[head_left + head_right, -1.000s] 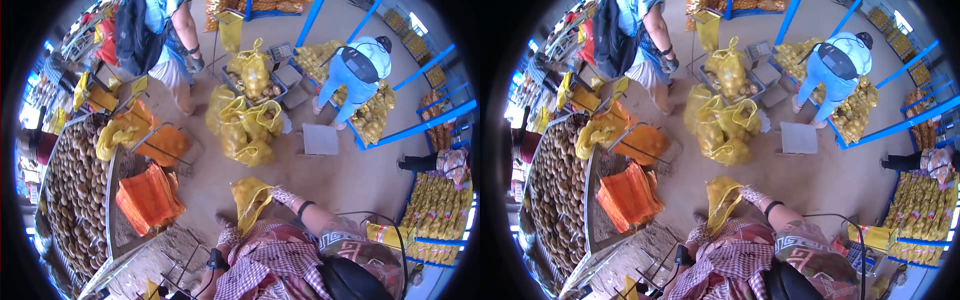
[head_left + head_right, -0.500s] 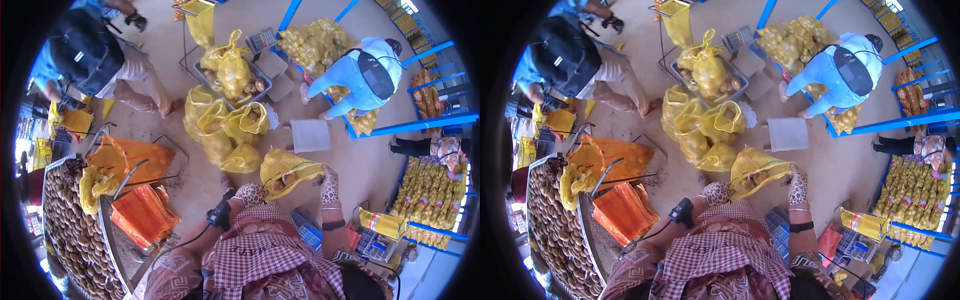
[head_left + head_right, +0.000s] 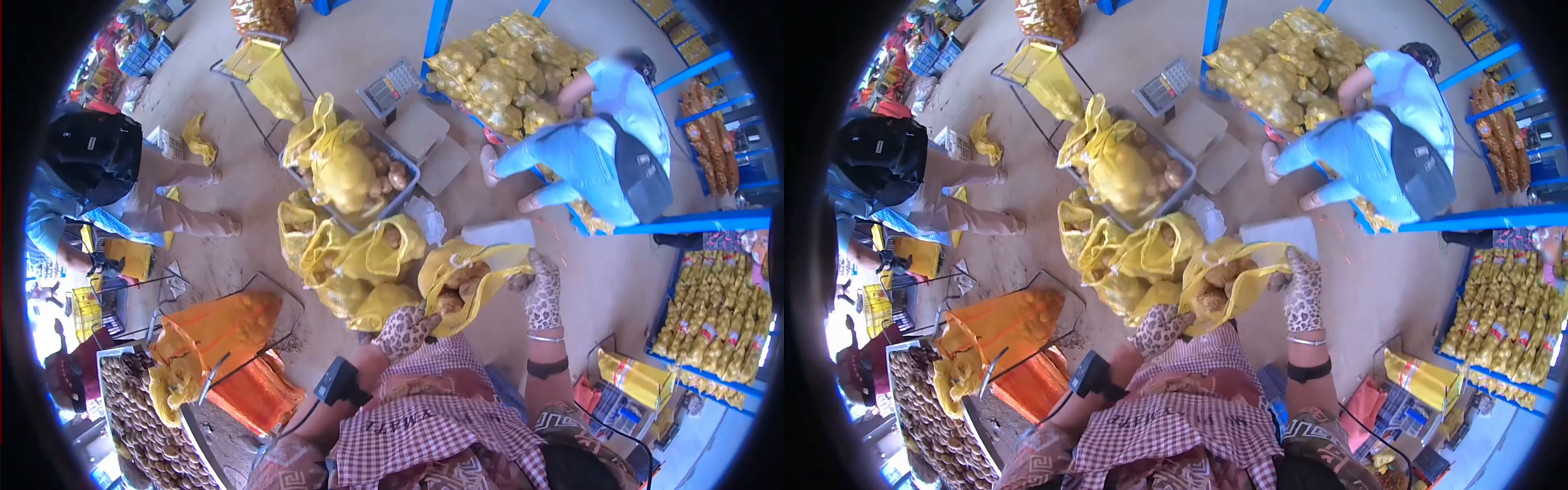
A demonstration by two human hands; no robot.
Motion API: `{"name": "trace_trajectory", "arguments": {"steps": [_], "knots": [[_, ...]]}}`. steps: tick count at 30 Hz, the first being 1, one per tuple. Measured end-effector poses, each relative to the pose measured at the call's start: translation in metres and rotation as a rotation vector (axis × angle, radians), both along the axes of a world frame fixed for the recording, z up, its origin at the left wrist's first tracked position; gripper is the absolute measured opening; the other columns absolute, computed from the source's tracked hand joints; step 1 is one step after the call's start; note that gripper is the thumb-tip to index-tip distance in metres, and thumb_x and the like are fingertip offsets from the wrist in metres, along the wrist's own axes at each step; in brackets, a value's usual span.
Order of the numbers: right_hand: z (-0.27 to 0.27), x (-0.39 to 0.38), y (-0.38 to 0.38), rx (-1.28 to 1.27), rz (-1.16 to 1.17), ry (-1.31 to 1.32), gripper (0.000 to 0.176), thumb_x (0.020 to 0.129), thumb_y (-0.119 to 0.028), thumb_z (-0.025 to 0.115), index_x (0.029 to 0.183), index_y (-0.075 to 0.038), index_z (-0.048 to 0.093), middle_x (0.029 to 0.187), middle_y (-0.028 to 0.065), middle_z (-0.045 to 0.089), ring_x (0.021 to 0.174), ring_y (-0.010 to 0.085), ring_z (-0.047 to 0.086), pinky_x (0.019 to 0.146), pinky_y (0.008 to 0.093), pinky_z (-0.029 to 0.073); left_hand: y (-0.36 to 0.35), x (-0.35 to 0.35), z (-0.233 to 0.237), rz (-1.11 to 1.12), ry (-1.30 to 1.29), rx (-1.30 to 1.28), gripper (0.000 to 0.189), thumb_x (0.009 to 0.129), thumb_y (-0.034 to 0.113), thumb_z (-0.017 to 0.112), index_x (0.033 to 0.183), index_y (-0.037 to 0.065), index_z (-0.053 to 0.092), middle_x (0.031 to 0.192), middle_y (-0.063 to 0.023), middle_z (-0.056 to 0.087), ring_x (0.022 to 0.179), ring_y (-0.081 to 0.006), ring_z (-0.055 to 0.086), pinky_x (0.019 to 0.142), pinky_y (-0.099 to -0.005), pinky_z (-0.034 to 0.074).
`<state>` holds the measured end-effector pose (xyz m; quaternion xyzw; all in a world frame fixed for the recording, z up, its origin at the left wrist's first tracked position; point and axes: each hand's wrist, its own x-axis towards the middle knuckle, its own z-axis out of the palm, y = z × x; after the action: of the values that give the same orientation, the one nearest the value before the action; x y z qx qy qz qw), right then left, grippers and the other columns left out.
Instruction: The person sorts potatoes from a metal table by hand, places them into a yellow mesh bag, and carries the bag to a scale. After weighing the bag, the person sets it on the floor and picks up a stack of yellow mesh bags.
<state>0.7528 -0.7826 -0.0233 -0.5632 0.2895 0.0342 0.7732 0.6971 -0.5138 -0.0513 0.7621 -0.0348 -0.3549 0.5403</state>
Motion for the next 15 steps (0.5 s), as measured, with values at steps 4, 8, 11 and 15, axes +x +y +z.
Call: {"name": "trace_trajectory", "arguments": {"steps": [4,8,11,15], "knots": [[-0.023,0.075,-0.011,-0.025,0.124,0.044,0.034,0.09,-0.034,0.065,0.09,-0.001,0.063,0.06,0.0032,0.057,0.044,0.0122,0.051,0.043,0.027,0.042,-0.021,0.042,-0.012,0.18,0.091,-0.004,0.037,0.096,0.034,0.053,0.1,-0.001,0.065,0.073,-0.0166,0.066,0.067,-0.0279,0.066,0.067,-0.0402,0.052],[-0.039,0.125,-0.022,0.012,0.173,0.061,0.034,0.089,-0.036,0.067,0.088,-0.002,0.063,0.059,0.0031,0.057,0.043,0.0121,0.05,0.042,0.0254,0.041,-0.021,0.08,-0.015,0.183,0.119,0.133,0.039,0.096,0.036,0.053,0.103,0.0,0.066,0.07,-0.0144,0.066,0.062,-0.0262,0.065,0.064,-0.0383,0.051],[-0.04,0.145,-0.031,-0.036,0.184,0.053,0.033,0.092,-0.035,0.061,0.087,-0.002,0.062,0.059,0.0037,0.055,0.045,0.0129,0.051,0.045,0.0267,0.042,-0.012,0.099,-0.051,-0.025,-0.306,0.381,0.039,0.094,0.037,0.054,0.105,0.001,0.065,0.082,-0.0144,0.066,0.075,-0.0272,0.064,0.069,-0.0402,0.051],[-0.057,0.202,-0.041,-0.212,0.233,-0.119,0.03,0.094,-0.032,0.058,0.088,-0.003,0.061,0.057,0.0031,0.053,0.047,0.0135,0.051,0.048,0.0274,0.042,-0.009,0.183,-0.061,-0.245,-0.44,0.648,0.036,0.088,0.037,0.06,0.106,0.006,0.062,0.106,-0.0137,0.062,0.097,-0.0275,0.06,0.078,-0.0395,0.051]]}}
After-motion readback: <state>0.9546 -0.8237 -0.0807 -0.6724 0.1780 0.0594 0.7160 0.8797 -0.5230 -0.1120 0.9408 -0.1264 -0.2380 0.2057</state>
